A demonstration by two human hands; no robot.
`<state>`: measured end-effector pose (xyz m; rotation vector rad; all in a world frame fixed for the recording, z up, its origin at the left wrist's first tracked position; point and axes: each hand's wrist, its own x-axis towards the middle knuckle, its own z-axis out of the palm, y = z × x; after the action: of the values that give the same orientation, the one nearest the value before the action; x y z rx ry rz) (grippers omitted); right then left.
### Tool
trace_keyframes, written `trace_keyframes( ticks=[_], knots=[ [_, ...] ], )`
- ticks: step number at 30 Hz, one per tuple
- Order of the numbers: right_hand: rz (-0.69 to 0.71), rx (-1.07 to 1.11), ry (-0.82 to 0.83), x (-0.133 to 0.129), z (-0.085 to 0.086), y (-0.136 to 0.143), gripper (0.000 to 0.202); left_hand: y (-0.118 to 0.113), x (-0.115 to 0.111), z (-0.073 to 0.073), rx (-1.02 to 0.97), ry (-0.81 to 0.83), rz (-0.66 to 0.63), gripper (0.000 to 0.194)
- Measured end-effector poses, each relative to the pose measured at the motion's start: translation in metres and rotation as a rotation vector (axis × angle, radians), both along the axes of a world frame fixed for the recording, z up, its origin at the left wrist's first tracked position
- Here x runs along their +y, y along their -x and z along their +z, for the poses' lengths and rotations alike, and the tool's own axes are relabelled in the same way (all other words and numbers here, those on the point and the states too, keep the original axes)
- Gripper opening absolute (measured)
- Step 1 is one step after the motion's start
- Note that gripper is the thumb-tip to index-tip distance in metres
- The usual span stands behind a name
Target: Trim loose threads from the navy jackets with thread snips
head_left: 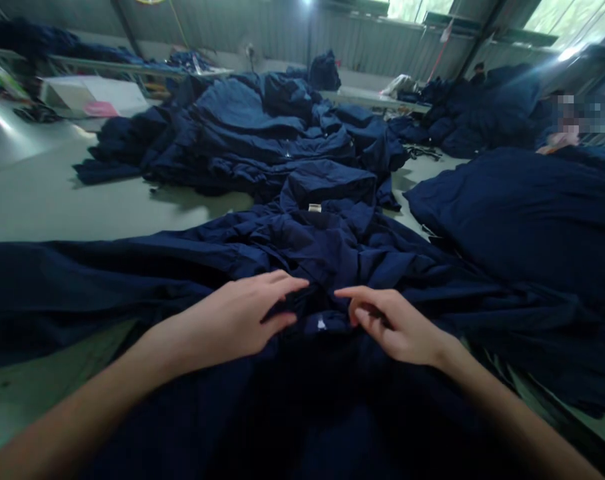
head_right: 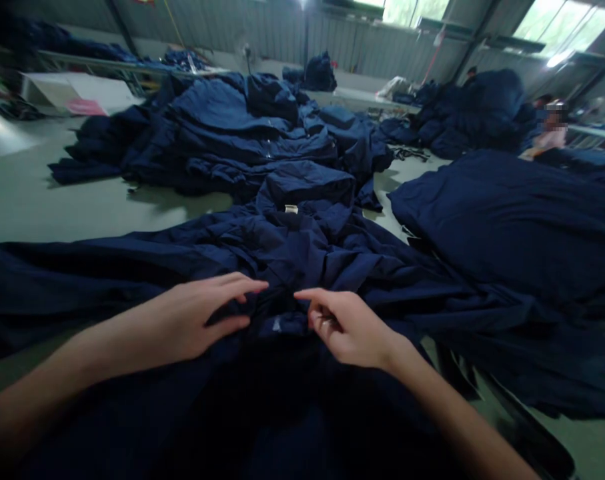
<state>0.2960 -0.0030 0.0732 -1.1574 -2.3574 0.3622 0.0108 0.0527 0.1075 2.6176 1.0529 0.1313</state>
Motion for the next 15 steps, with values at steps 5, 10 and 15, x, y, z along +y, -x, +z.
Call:
trace_keyframes(
  ticks=[5, 10, 15],
  knots=[
    [-0.355, -0.171, 0.028, 0.05, 0.029, 0.003, 0.047, -0.008, 0.07, 0.017, 0.057, -0.198, 0.283, 0.046],
    [-0.433, -0.281, 0.097, 0.099, 0.021, 0.018, 0.031, -0.019, 0.122, -0.007, 0.017, -0.153, 0.356, 0.033],
    [-0.615, -0.105, -0.127, 0.143, 0.071, 0.001, 0.034, -0.004, 0.174, 0.045, -0.278, -0.33, 0.484, 0.033]
  ],
)
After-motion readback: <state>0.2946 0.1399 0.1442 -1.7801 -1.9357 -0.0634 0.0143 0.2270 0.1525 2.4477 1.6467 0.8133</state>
